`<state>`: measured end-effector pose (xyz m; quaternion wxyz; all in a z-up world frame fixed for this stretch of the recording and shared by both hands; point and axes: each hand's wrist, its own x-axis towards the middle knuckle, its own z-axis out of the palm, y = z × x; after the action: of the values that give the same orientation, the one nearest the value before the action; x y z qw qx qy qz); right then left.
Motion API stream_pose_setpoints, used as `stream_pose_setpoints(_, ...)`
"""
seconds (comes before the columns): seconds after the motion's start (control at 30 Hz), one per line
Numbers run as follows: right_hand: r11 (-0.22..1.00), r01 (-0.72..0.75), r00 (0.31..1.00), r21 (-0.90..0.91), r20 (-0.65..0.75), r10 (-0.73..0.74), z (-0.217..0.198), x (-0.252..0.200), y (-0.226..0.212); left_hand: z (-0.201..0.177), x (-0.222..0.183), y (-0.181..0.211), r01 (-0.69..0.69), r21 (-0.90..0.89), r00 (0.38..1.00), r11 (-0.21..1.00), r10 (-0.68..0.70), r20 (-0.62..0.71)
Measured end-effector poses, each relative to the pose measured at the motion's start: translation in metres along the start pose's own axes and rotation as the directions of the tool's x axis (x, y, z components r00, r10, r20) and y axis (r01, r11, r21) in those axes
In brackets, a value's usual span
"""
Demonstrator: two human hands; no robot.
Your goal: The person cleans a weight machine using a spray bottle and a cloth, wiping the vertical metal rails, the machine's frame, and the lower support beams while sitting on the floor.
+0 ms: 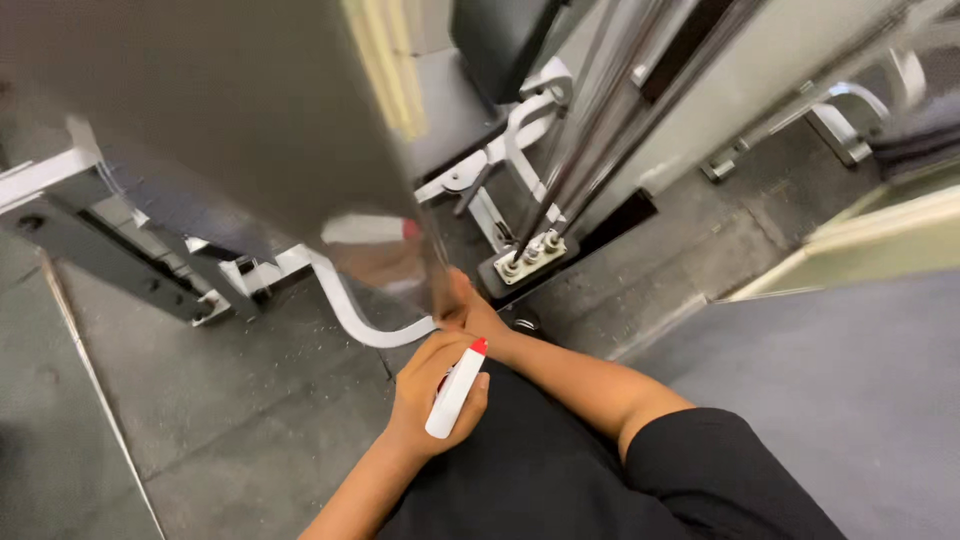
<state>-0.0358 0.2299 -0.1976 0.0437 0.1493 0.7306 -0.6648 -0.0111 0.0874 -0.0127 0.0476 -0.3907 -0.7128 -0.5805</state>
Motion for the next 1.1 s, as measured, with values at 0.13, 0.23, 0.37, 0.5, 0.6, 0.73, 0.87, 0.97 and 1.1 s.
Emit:
stream_pose_setpoints(0.13, 0.994, -0.036, 0.973, -0.099, 0.221, 0.058, -0.054, 0.009, 0.029, 0.037, 0.023, -0.010, 0.087, -0.119, 0.985, 0.989, -0.067, 0.156)
stream_pose_setpoints(0.23, 0.947, 0.007, 0.988, 0.322, 0.144, -0.057, -0.102, 0.023, 0.086, 0.065, 0.054, -0.014, 0.193, -0.157, 0.958, 0.969, -0.151, 0.242)
stream_pose_setpoints(0.37, 0.892, -0.039, 0.944, 0.450, -0.277, 0.181, -0.205, -0.001, 0.117, 0.111, 0.087, -0.029, 0.363, -0.134, 0.884, 0.922, -0.295, 0.362)
stream_pose_setpoints(0.5, 0.298, 0.239, 0.874, 0.924, -0.338, 0.349, -0.335, -0.019, 0.106, 0.179, 0.110, -0.073, 0.500, -0.132, 0.795, 0.856, -0.393, 0.463)
stream_pose_setpoints(0.6, 0.123, 0.428, 0.839, 0.895, -0.444, 0.314, -0.397, -0.054, 0.118, 0.232, 0.124, -0.106, 0.539, -0.082, 0.739, 0.838, -0.425, 0.522)
stream_pose_setpoints(0.73, 0.034, 0.552, 0.796, 0.833, -0.539, 0.275, -0.441, -0.078, 0.188, 0.290, 0.132, -0.145, 0.506, 0.072, 0.685, 0.860, -0.451, 0.571)
stream_pose_setpoints(0.87, 0.052, 0.386, 0.886, 0.921, -0.386, 0.257, -0.429, -0.064, 0.102, 0.330, 0.141, -0.172, 0.551, 0.311, 0.560, 0.775, -0.619, 0.551)
stream_pose_setpoints(0.97, 0.188, 0.364, 0.834, 0.912, -0.409, 0.371, -0.434, -0.053, 0.175, 0.336, 0.150, -0.184, 0.584, 0.447, 0.455, 0.678, -0.729, 0.512)
stream_pose_setpoints(1.1, 0.307, 0.216, 0.874, 0.927, -0.324, 0.363, -0.426, -0.012, 0.135, 0.313, 0.168, -0.158, 0.568, 0.408, 0.481, 0.715, -0.691, 0.540)
